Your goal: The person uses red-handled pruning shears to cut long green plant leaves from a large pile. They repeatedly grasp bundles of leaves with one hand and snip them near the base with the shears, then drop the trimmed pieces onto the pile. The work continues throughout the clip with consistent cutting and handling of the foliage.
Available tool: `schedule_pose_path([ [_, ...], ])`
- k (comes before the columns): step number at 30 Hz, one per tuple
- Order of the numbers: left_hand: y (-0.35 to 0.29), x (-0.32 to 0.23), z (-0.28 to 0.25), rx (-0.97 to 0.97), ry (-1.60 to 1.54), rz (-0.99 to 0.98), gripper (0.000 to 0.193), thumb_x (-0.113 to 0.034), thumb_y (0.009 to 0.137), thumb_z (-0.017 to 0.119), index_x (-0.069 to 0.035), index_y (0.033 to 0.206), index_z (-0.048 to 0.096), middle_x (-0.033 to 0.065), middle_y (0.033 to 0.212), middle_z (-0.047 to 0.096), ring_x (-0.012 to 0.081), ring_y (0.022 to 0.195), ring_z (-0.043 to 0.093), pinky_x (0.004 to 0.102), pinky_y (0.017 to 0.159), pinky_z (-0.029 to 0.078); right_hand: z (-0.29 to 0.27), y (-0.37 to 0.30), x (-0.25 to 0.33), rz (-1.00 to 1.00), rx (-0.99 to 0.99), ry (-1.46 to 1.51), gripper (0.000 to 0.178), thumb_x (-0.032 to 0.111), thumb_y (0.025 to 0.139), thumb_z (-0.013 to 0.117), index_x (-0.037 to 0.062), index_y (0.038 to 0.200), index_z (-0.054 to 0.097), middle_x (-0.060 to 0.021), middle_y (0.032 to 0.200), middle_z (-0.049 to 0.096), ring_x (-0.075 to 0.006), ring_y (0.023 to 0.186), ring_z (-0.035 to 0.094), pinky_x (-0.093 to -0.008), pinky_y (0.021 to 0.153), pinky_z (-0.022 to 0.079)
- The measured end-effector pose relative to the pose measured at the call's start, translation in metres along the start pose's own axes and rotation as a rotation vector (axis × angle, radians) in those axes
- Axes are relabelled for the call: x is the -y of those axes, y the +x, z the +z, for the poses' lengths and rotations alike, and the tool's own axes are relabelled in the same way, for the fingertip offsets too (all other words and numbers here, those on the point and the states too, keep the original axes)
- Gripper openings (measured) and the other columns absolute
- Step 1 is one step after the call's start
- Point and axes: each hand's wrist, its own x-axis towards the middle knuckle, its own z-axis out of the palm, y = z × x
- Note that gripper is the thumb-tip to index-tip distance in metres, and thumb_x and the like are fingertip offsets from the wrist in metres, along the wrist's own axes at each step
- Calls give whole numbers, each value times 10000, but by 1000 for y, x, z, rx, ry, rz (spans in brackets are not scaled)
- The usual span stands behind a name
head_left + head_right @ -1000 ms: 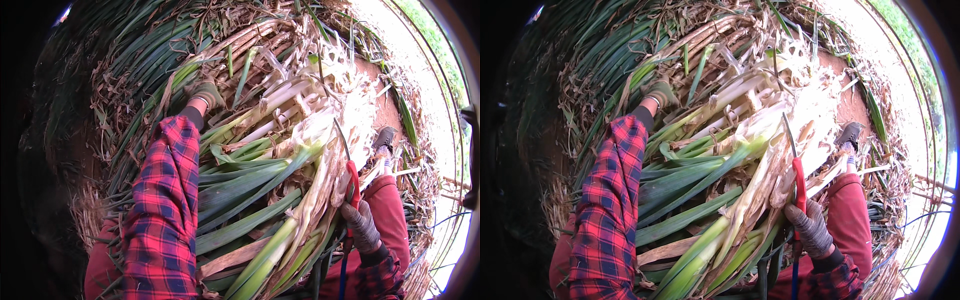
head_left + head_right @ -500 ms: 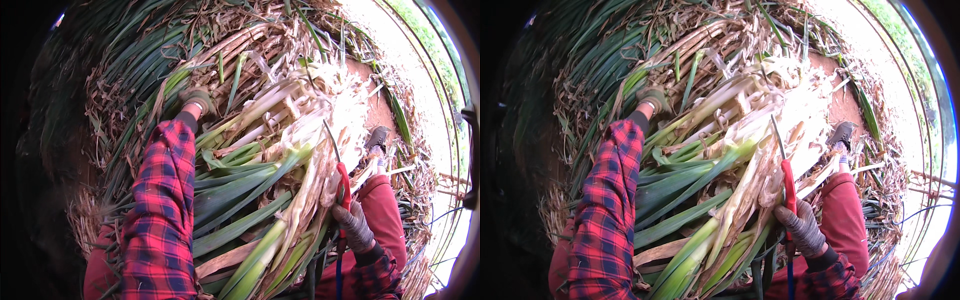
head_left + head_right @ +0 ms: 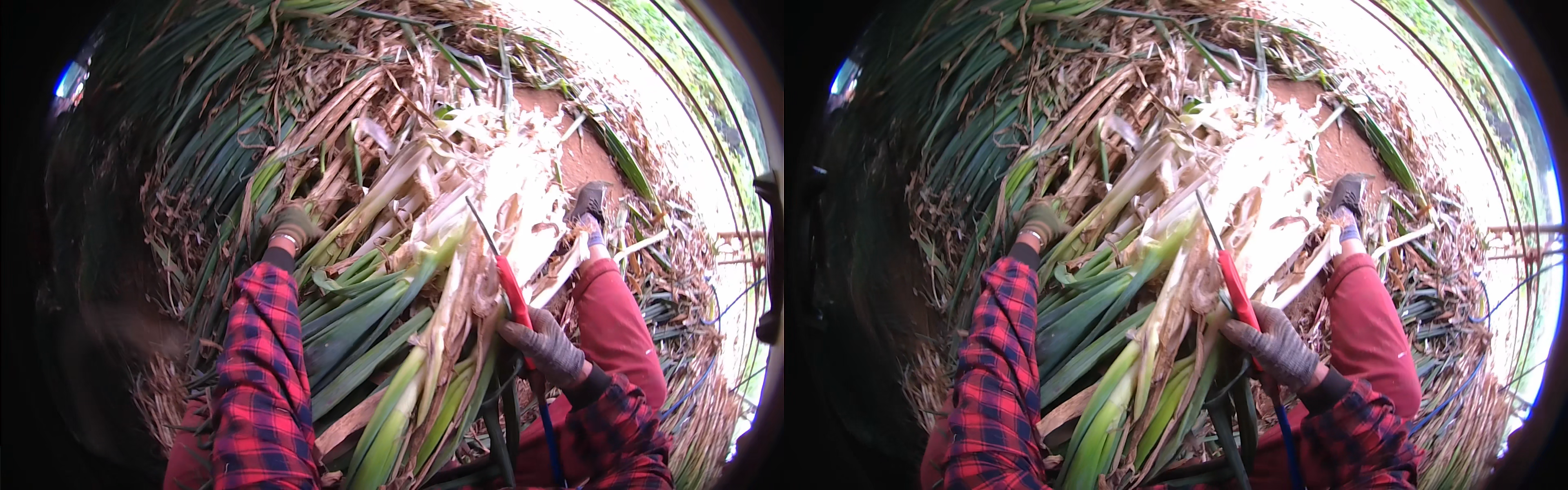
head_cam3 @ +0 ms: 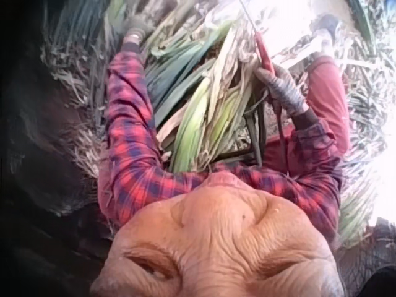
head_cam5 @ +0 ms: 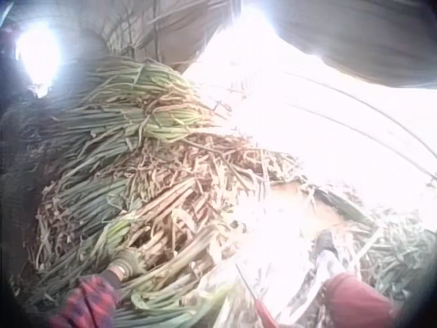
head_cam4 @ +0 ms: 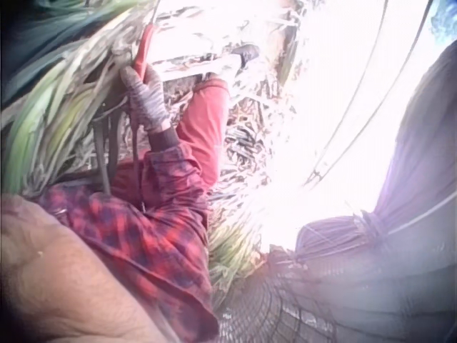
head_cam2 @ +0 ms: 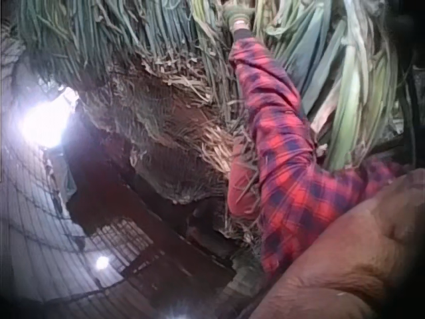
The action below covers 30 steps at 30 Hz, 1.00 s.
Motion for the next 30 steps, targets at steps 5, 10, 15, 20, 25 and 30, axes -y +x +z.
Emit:
schedule_pose_path([
  [5,-61,3,-81,181,21,-61,1063,-576,551,822,-135,1416,390,144,1415,450,308,1315,424,454,1083,332,-5,-12,-7,-107,28,14,363,403,868,647,50,930,591,41,769,526,-47,720,466,-226,637,413],
  [10,-134,25,-169,-49,42,-91,1064,-559,491,838,-114,1377,452,126,1353,519,304,1246,497,451,996,413,-5,-28,-4,-88,30,67,414,455,853,657,53,943,609,43,642,514,-54,503,459,-228,435,372],
  [15,-226,31,-272,-403,111,133,841,-489,485,836,-120,1205,606,167,1136,642,310,1025,625,416,875,491,0,-35,-12,-131,14,58,440,453,870,624,22,953,605,-1,622,528,-89,418,442,-261,378,353],
  [20,-300,0,-346,-272,-13,566,756,-446,467,871,-46,1074,665,168,900,686,258,740,654,347,713,520,-16,-35,-49,-196,-145,143,567,566,826,634,16,962,611,-31,703,548,-131,618,514,-318,482,417],
  [25,-355,-19,-267,136,83,911,463,-392,672,814,-77,996,712,87,847,706,163,721,640,342,698,509,-3,-73,-53,-103,-172,446,488,593,823,620,111,779,557,-5,530,441,-126,384,408,-281,341,340],
  [30,-352,-42,-118,385,-531,633,445,-398,727,780,-27,969,734,76,909,727,136,882,655,279,824,479,13,-141,-90,-118,-101,329,456,521,833,655,82,804,537,-24,543,455,-142,352,422,-307,309,323],
])
